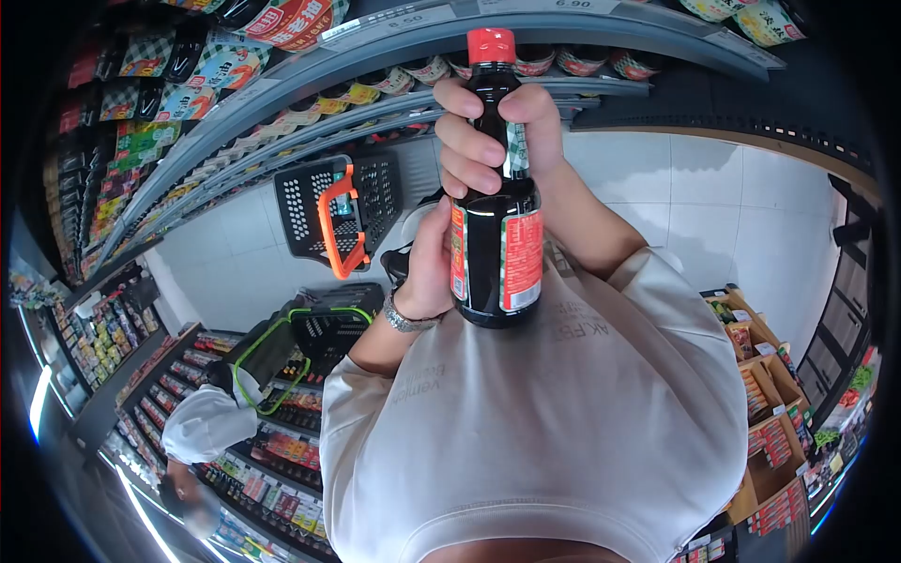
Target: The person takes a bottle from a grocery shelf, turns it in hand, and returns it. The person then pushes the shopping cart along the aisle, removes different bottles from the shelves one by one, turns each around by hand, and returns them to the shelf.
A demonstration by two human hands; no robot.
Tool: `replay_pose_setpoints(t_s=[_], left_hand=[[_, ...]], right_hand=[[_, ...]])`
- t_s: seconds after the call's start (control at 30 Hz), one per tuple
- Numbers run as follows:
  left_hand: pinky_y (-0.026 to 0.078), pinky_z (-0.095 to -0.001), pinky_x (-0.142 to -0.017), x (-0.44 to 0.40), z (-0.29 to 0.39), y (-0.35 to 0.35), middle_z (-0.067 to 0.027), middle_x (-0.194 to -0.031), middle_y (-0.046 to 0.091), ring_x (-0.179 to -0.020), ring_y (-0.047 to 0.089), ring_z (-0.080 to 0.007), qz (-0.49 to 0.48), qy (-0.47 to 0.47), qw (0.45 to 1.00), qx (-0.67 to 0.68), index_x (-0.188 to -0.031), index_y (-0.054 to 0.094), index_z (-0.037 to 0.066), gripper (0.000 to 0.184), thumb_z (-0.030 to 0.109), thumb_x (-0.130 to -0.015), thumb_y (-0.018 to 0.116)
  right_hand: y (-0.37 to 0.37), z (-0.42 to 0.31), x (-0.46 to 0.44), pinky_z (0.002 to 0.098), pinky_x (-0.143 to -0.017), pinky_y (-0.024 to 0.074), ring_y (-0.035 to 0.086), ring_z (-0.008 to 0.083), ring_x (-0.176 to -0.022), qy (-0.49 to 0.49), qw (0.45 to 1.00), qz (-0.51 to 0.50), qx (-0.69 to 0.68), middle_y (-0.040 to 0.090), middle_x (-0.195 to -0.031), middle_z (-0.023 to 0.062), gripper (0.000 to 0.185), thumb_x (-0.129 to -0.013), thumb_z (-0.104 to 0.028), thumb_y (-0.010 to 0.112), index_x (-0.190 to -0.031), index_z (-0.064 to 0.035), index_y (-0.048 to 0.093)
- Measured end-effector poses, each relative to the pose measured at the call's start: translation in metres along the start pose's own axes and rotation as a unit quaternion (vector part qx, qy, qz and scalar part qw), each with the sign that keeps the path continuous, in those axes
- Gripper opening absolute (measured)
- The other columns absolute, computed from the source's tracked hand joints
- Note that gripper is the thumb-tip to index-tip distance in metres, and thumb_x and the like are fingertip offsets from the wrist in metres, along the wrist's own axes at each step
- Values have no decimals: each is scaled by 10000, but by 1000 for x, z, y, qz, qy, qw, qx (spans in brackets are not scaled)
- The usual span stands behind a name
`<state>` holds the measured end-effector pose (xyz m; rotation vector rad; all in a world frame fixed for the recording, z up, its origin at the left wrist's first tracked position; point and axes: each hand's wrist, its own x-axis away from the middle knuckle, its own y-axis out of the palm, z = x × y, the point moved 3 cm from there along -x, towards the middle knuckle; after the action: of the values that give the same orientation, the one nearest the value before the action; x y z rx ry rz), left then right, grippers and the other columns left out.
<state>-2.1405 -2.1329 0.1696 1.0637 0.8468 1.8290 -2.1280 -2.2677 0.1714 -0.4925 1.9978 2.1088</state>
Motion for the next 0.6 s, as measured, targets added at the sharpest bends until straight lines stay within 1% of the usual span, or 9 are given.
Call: replay_pose_setpoints(t_s=[0.17,0.23,0.3,0.37,0.4,0.43,0.5,0.53,0.6], left_hand=[[476,-295,-821,7,6,-5,-77,-1051,619,-922,603,-141,8,-35,999,7,-1126,515,13,463,380,-965,282],[479,-297,-814,11,8,-13,-80,-1042,620,-917,603,-140,46,-58,997,-32,-1123,516,15,458,377,-964,285],[479,-290,-810,17,14,-22,-76,-1031,622,-913,604,-138,36,-79,996,-24,-1113,521,17,438,365,-963,301],[475,-280,-817,23,17,-32,-72,-1028,623,-916,603,-134,24,-117,993,-5,-1097,527,20,416,354,-961,321],[475,-270,-804,27,22,-33,-65,-1024,621,-900,602,-126,20,-115,993,-15,-1086,530,23,372,316,-954,344],[475,-270,-804,31,25,-37,-65,-1024,621,-900,602,-126,12,-115,993,-15,-1086,530,23,372,316,-954,344],[474,-263,-788,41,32,-43,-57,-1019,616,-890,596,-118,-36,-117,992,-4,-1079,532,25,338,280,-943,356],[469,-255,-782,47,36,-47,-48,-1014,611,-884,586,-105,10,-123,991,-47,-1082,531,21,320,251,-934,365],[467,-253,-786,59,47,-48,-47,-1013,611,-887,585,-101,-5,-120,990,-75,-1093,529,16,324,245,-931,367]], right_hand=[[-7,14,1,390,-676,510,557,209,-543,-17,998,48,28,501,-601,32,196,-721,-256,522,-825,-111,442],[-8,19,0,387,-679,504,543,205,-530,-34,998,49,9,494,-595,27,194,-715,-258,524,-816,-115,440],[-8,26,-3,389,-690,497,530,200,-526,-44,998,35,22,485,-596,21,192,-720,-260,523,-818,-119,437],[-4,34,-8,392,-703,495,526,200,-530,-60,998,-6,17,482,-599,20,192,-726,-260,521,-829,-122,437],[-2,39,-12,396,-706,495,529,200,-540,-65,998,-24,8,482,-609,21,196,-733,-262,521,-842,-122,437],[-2,45,-15,396,-706,495,529,200,-540,-65,997,-25,16,482,-609,21,196,-733,-262,521,-842,-122,437],[1,57,-23,361,-735,447,538,175,-577,-56,995,-85,17,515,-666,25,214,-780,-247,512,-893,-108,394],[1,62,-27,361,-735,447,538,175,-577,-58,994,-86,21,515,-666,25,214,-780,-247,512,-893,-108,394],[4,70,-31,359,-725,444,530,169,-569,-87,991,-87,56,515,-665,23,213,-778,-245,519,-886,-110,394]])
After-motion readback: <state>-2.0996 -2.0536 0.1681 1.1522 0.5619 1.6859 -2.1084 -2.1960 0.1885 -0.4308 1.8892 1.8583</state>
